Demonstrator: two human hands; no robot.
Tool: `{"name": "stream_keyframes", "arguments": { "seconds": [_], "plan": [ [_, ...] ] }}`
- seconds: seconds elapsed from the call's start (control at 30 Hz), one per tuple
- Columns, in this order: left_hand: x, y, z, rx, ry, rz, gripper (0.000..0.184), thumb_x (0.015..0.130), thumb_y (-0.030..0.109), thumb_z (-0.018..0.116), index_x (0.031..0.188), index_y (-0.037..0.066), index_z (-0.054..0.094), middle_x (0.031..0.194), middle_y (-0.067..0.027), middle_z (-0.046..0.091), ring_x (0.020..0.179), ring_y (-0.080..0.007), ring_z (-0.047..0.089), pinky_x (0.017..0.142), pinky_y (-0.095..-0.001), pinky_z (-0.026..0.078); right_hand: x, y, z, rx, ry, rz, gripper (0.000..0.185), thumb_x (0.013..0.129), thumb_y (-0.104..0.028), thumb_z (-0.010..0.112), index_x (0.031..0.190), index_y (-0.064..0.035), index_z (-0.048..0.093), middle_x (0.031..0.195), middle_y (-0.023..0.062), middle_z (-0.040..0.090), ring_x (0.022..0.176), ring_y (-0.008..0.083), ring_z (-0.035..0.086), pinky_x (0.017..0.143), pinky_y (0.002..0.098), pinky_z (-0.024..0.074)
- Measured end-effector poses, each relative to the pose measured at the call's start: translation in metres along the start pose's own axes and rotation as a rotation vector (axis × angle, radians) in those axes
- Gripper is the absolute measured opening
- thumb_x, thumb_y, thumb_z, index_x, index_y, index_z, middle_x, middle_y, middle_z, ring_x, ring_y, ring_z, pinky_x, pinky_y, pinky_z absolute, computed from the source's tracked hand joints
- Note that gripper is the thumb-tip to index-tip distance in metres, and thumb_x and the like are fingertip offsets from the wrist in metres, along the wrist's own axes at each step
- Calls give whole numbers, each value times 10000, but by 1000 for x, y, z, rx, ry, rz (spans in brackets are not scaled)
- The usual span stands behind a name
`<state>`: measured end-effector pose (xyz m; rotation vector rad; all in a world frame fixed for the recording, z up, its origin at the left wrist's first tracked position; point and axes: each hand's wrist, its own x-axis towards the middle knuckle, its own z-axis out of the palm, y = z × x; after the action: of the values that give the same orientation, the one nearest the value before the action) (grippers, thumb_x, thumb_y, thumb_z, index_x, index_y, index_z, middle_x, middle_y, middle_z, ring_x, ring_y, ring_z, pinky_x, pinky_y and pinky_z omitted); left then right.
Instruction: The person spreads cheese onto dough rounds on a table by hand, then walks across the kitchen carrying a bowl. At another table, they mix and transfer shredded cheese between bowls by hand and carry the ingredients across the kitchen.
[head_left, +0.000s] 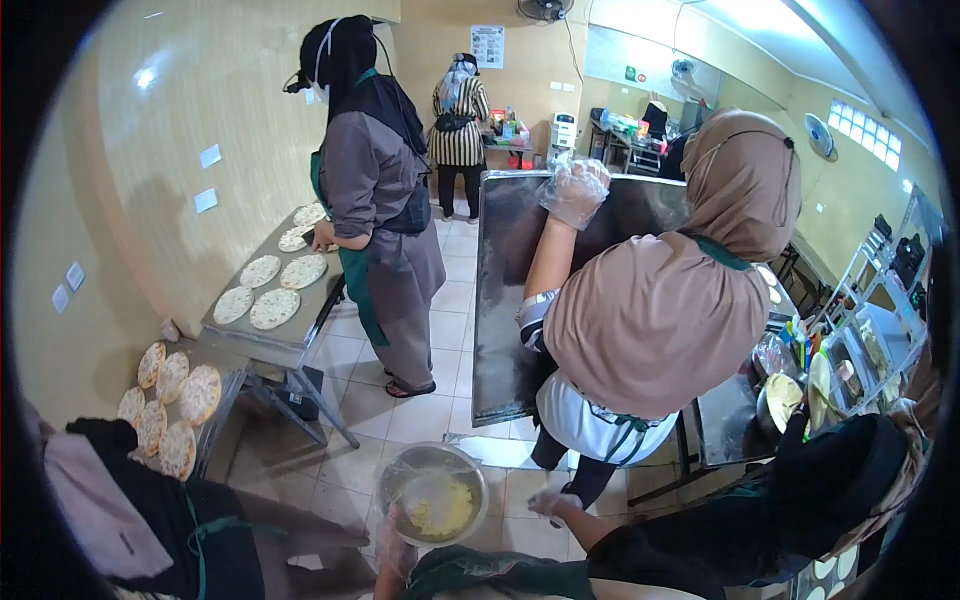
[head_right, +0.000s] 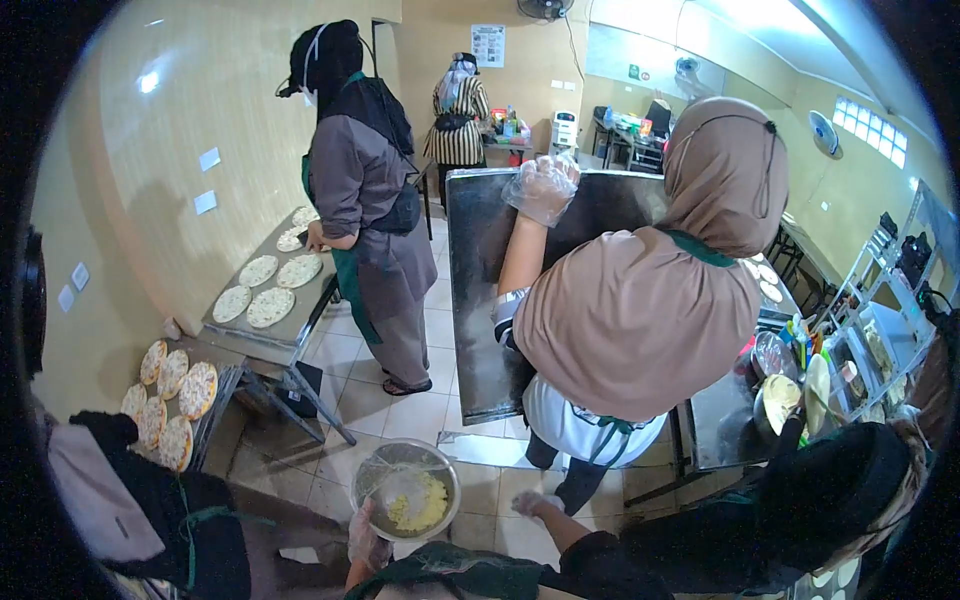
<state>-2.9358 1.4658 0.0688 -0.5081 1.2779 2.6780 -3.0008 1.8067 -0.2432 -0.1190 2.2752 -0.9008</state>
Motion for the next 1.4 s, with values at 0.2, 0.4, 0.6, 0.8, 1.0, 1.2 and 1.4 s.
{"name": "stream_keyframes", "arguments": {
  "seconds": [0.2, 0.4, 0.6, 0.8, 1.0, 1.2, 1.4],
  "plan": [
    [132, 40, -10, 22, -56, -58, 454, 912, 321, 466, 1202, -27, 429, 1132, -126, 538, 1031, -224, 537, 883, -343, 440, 83, -69, -42, 38, 249, -67, 351, 791, -329, 529, 1037, -92, 607, 870, 140, 646, 710, 247, 615, 672, 376, 501],
    [255, 69, 1, 68, -92, -99, 506, 875, 314, 544, 1223, -31, 418, 1143, -117, 534, 1037, -215, 527, 914, -323, 413, 123, 57, -16, -577, -166, -119, 261, 787, -304, 471, 742, -96, 622, 757, 111, 626, 729, 276, 597, 629, 384, 488],
    [318, 77, 39, 197, -100, -247, 539, 869, 340, 550, 1242, -21, 405, 1174, -113, 516, 1056, -217, 513, 945, -332, 389, 110, 104, -19, -838, -146, -198, 170, 772, -225, 548, 818, -81, 626, 747, 109, 626, 721, 265, 623, 646, 371, 505],
    [353, 60, 78, 174, -79, -250, 535, 885, 326, 523, 1272, -12, 376, 1210, -115, 492, 1088, -217, 493, 950, -336, 385, 132, 10, -119, 159, -66, 102, 236, 831, -263, 547, 836, -33, 596, 721, 57, 605, 597, 171, 596, 505, 298, 496],
    [405, 49, 99, 96, -76, -166, 524, 873, 341, 538, 1253, 15, 381, 1178, -120, 510, 1028, -228, 542, 870, -353, 467, 236, -49, -218, 943, 133, 54, 336, 828, -245, 586, 1085, -29, 575, 776, 48, 609, 615, 156, 583, 517, 273, 479],
    [472, 71, 159, 90, 43, -198, 505, 874, 317, 536, 1243, 3, 394, 1178, -139, 505, 1070, -232, 512, 896, -356, 439, 240, -56, -303, 1275, -62, 11, 374, 825, -249, 620, 1115, -28, 536, 847, 60, 595, 677, 133, 577, 556, 269, 501],
    [600, 33, 103, 1114, -256, 479, 509, 839, 318, 580, 1233, 38, 419, 1151, -122, 526, 1069, -225, 516, 894, -335, 438, 224, -8, -287, 1297, 235, 424, 341, 838, -212, 601, 1117, -23, 544, 859, 147, 600, 688, 258, 597, 617, 352, 506]
  ]
}}
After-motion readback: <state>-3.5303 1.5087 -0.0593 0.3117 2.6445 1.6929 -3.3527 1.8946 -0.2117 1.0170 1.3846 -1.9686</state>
